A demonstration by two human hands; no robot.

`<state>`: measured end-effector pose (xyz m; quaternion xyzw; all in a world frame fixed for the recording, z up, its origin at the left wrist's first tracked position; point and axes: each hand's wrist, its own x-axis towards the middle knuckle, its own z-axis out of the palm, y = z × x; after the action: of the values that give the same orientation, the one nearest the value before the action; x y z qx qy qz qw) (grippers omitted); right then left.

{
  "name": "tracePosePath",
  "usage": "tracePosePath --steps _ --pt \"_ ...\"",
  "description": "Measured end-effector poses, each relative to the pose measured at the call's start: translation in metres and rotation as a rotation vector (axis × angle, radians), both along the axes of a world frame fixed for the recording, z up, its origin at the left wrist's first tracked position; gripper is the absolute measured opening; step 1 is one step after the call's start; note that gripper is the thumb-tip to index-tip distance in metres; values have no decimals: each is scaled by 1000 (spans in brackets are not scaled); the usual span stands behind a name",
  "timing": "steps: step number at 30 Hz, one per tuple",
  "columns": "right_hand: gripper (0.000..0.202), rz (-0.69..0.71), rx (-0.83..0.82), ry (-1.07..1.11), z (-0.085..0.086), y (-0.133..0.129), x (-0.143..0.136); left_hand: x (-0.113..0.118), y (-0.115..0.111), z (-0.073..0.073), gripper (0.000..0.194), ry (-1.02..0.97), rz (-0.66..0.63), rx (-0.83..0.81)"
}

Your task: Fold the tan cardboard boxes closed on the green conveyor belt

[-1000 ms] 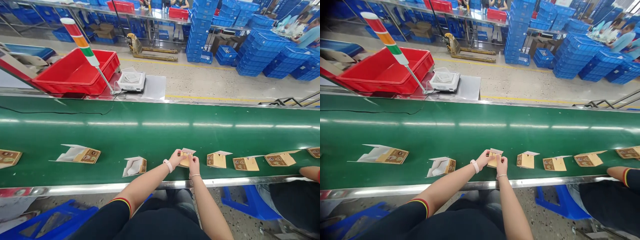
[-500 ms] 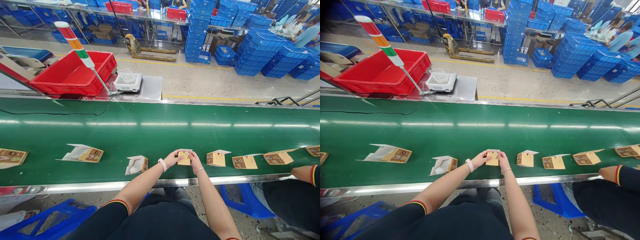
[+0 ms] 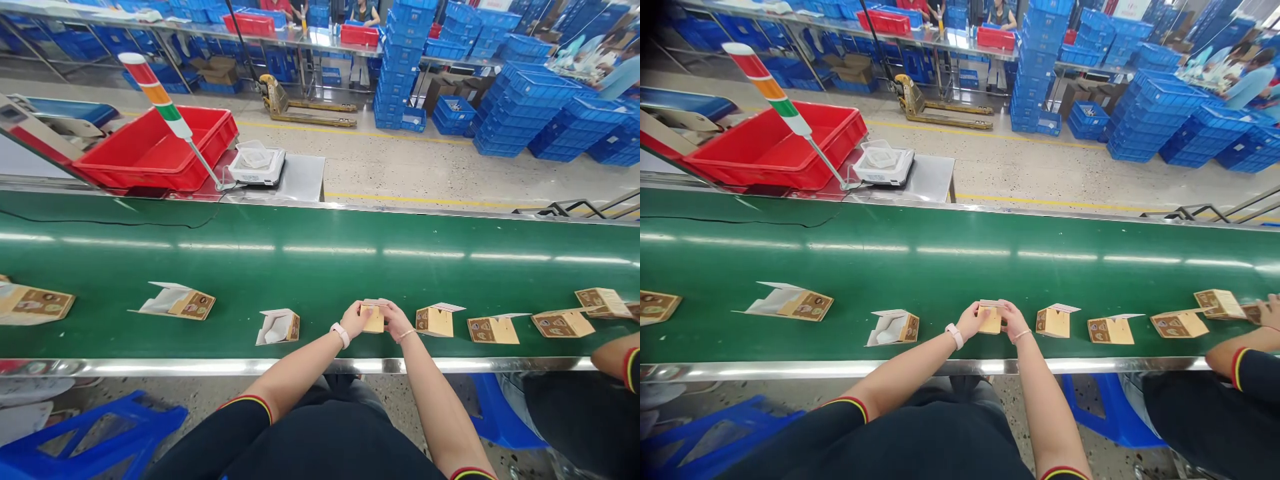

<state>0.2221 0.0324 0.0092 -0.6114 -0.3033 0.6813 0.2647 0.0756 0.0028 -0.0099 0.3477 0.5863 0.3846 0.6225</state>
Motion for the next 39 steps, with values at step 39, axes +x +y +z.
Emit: tracePosePath --steps 39 --pt "24 399 1075 -302 -30 -46 -97 -106 -84 0 18 593 -36 545"
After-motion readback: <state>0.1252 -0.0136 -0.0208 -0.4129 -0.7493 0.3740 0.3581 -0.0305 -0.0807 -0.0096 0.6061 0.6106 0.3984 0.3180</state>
